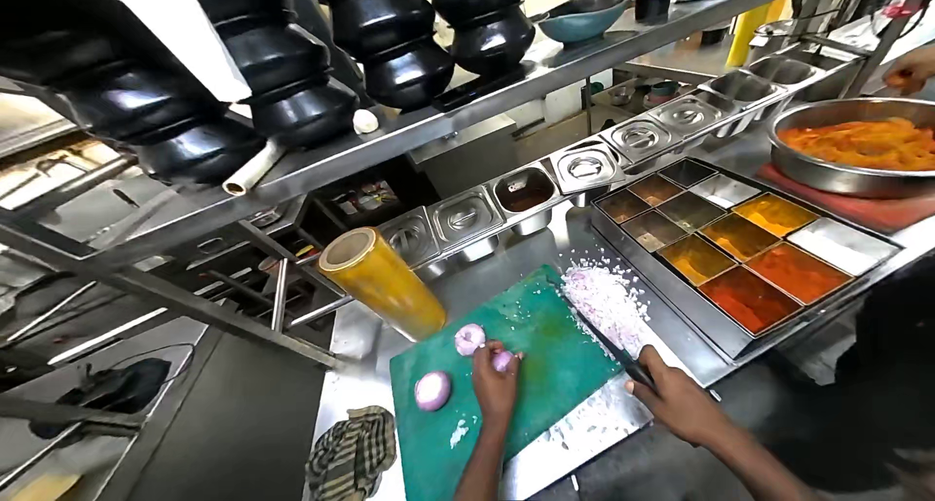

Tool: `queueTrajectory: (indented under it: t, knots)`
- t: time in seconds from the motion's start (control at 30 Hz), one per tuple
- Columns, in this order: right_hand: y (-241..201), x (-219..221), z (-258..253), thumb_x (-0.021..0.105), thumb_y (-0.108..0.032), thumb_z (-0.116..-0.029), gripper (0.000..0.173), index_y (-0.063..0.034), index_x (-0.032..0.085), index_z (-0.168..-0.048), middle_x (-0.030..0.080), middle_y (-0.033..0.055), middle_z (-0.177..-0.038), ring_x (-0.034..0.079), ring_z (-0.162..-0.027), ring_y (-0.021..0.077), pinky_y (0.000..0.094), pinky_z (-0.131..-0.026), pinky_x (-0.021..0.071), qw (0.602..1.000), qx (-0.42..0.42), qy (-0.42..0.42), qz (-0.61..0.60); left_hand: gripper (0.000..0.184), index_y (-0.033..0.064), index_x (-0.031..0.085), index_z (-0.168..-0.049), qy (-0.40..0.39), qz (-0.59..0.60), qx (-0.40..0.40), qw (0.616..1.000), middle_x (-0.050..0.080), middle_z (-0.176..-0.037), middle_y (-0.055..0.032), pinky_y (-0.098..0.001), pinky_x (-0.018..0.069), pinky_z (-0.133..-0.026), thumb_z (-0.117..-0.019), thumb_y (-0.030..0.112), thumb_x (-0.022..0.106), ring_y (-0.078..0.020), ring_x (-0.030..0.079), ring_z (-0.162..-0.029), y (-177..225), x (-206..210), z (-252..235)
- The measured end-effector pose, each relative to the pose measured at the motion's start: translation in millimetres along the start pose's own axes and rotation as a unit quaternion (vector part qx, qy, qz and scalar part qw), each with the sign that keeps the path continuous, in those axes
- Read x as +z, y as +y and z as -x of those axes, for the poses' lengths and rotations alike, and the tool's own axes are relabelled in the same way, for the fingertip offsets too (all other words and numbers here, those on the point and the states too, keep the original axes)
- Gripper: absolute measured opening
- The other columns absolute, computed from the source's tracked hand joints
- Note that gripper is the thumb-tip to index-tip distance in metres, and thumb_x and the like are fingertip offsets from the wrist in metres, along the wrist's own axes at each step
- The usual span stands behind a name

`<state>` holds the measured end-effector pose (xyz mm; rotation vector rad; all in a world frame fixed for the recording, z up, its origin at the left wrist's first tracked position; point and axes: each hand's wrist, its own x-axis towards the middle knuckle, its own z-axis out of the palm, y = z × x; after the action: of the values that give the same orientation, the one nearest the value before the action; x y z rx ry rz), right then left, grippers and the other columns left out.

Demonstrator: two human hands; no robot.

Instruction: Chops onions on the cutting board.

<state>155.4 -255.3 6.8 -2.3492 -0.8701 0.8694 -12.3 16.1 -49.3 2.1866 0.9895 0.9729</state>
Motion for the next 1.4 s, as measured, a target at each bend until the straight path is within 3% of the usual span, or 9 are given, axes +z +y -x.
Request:
queueTrajectory:
  t: [0.17,0.3,0.37,0.43,0.53,0.67,0.8,1.1,1.4]
  knots:
    - [-17.3,3.9,7.1,0.056,-0.038,-0.1024,0.043,-0.0113,0.047,-0.134,0.069,0.0190,-0.104,0.070,-0.097,0.0410,0.0600,-0.080,0.0556,0.994,0.032,0.002,0.104,0.033,0.0019,0.071,-0.112,-0.043,-0.064,0.069,0.995,0.067,-0.115,-0.0192,-0.0455,0.0583,-0.093,-0.0880,0.024,0.078,-0.0317,0.068,-0.106,0.4,-0.3,27.8]
    - [-16.6,4.9,10.1,0.054,-0.044,-0.1027,0.046,-0.0116,0.050,-0.134,0.070,0.0186,-0.107,0.070,-0.100,0.0402,0.0606,-0.082,0.0550,0.993,0.045,0.010,0.107,0.046,0.0118,0.072,-0.121,-0.217,-0.049,0.025,0.975,0.056,-0.141,-0.0171,-0.0407,0.0504,-0.108,-0.0819,0.034,0.082,-0.0279,0.056,-0.131,-4.5,-30.5,24.8]
    - [-8.0,7.0,11.8,0.048,-0.051,-0.1040,0.050,-0.0132,0.054,-0.136,0.068,0.0158,-0.115,0.069,-0.104,0.0367,0.0593,-0.086,0.0547,0.998,0.021,0.022,0.054,0.056,0.0143,0.067,-0.134,-0.320,-0.041,0.000,0.947,0.052,-0.151,-0.0137,-0.0400,0.0477,-0.112,-0.0804,0.022,0.082,-0.0251,0.051,-0.139,-1.0,-51.2,8.1]
    - [-1.8,11.8,14.5,0.049,-0.049,-0.1038,0.051,-0.0121,0.055,-0.138,0.063,0.0163,-0.127,0.066,-0.111,0.0346,0.0576,-0.092,0.0532,1.000,0.012,0.018,0.004,0.055,0.0140,0.064,-0.136,-0.387,-0.026,-0.029,0.921,0.056,-0.147,-0.0090,-0.0346,0.0579,-0.100,-0.0836,0.008,0.078,-0.0189,0.061,-0.127,4.0,-63.3,-5.6]
    - [5.0,27.1,18.7,0.066,-0.035,-0.0953,0.053,-0.0042,0.049,-0.135,0.061,0.0203,-0.124,0.067,-0.105,0.0359,0.0560,-0.089,0.0550,0.998,0.023,0.017,-0.049,0.051,0.0130,0.067,-0.133,-0.381,-0.018,-0.041,0.923,0.063,-0.137,-0.0077,-0.0325,0.0587,-0.096,-0.0846,0.013,0.080,-0.0165,0.067,-0.114,8.0,-55.5,-7.4]
    - [10.8,53.2,30.1,0.070,-0.032,-0.0965,0.063,-0.0113,0.034,-0.143,0.070,0.0108,-0.096,0.074,-0.075,0.0271,0.0482,-0.071,0.0632,0.994,0.024,-0.043,-0.094,0.057,0.0111,0.068,-0.127,-0.311,-0.070,-0.041,0.947,0.065,-0.129,-0.0112,-0.0395,0.0586,-0.095,-0.0804,0.038,0.086,-0.0209,0.069,-0.105,33.5,-16.5,7.7]
    - [8.2,71.7,44.6,0.060,-0.041,-0.1018,0.049,-0.0093,0.048,-0.138,0.069,0.0169,-0.094,0.071,-0.084,0.0362,0.0565,-0.078,0.0575,0.997,0.015,-0.076,0.011,0.065,0.0135,0.066,-0.127,-0.318,-0.113,-0.040,0.940,0.064,-0.130,-0.0094,-0.0438,0.0565,-0.096,-0.0775,0.050,0.087,-0.0229,0.066,-0.109,43.3,-0.4,6.8]
    - [1.7,89.5,50.9,0.042,-0.058,-0.1055,0.054,-0.0098,0.054,-0.127,0.069,0.0169,-0.088,0.072,-0.083,0.0402,0.0566,-0.070,0.0580,0.991,-0.026,0.003,0.132,0.035,0.0120,0.073,-0.112,-0.377,0.021,0.017,0.926,0.067,-0.118,-0.0058,-0.0329,0.0619,-0.082,-0.0834,0.026,0.086,-0.0139,0.069,-0.097,28.8,-6.2,-17.4]
    - [-16.7,84.3,46.8,0.040,-0.047,-0.1085,0.044,-0.0091,0.052,-0.127,0.070,0.0173,-0.089,0.073,-0.085,0.0397,0.0551,-0.072,0.0580,0.986,-0.004,-0.020,0.166,0.034,0.0123,0.072,-0.109,-0.411,-0.020,0.059,0.909,0.068,-0.113,-0.0050,-0.0348,0.0601,-0.082,-0.0824,0.025,0.087,-0.0147,0.068,-0.094,35.1,-4.3,-31.9]
